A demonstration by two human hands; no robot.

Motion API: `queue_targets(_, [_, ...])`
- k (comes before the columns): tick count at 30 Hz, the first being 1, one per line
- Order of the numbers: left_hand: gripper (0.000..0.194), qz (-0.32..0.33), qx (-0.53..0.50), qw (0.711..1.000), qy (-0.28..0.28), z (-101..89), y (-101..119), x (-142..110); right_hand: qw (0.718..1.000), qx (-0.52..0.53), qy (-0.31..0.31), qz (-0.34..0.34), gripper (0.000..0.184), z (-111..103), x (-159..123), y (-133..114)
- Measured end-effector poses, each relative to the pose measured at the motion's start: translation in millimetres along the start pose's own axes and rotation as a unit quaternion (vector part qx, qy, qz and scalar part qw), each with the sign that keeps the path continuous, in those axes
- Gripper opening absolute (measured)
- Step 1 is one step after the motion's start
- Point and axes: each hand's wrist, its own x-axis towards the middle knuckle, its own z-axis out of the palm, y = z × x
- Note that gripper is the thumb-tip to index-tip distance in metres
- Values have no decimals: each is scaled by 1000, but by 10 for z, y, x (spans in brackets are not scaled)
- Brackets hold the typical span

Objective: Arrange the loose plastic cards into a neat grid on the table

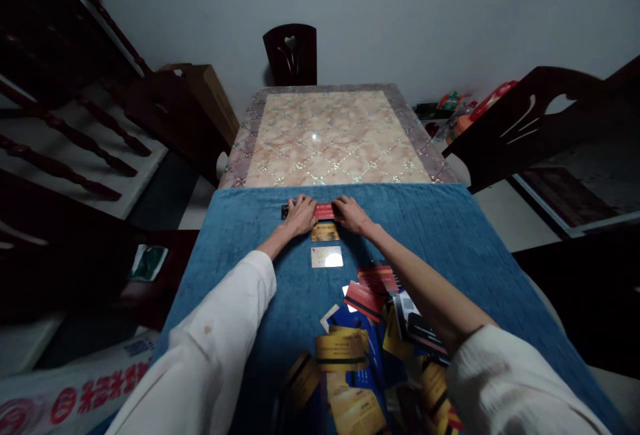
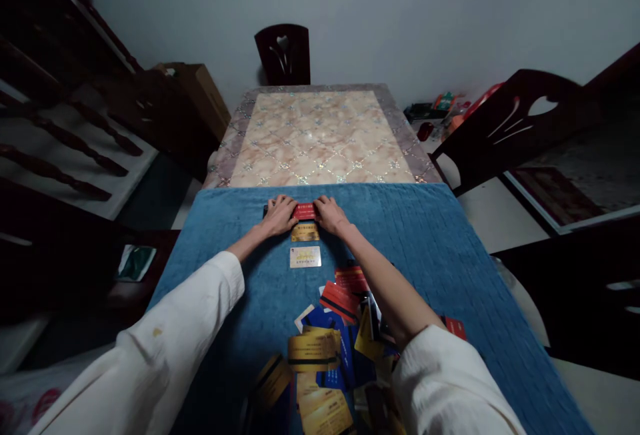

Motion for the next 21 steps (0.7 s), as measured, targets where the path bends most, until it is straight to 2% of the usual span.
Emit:
queue_targets(13, [28,-2,28,1000,-3,104,-22,91,999,-8,-18,41,45,91,78,16])
queue_targets(21, [34,-2,24,1000,-5,106,-19,92,998,-13,-21,50,44,85,57,-5])
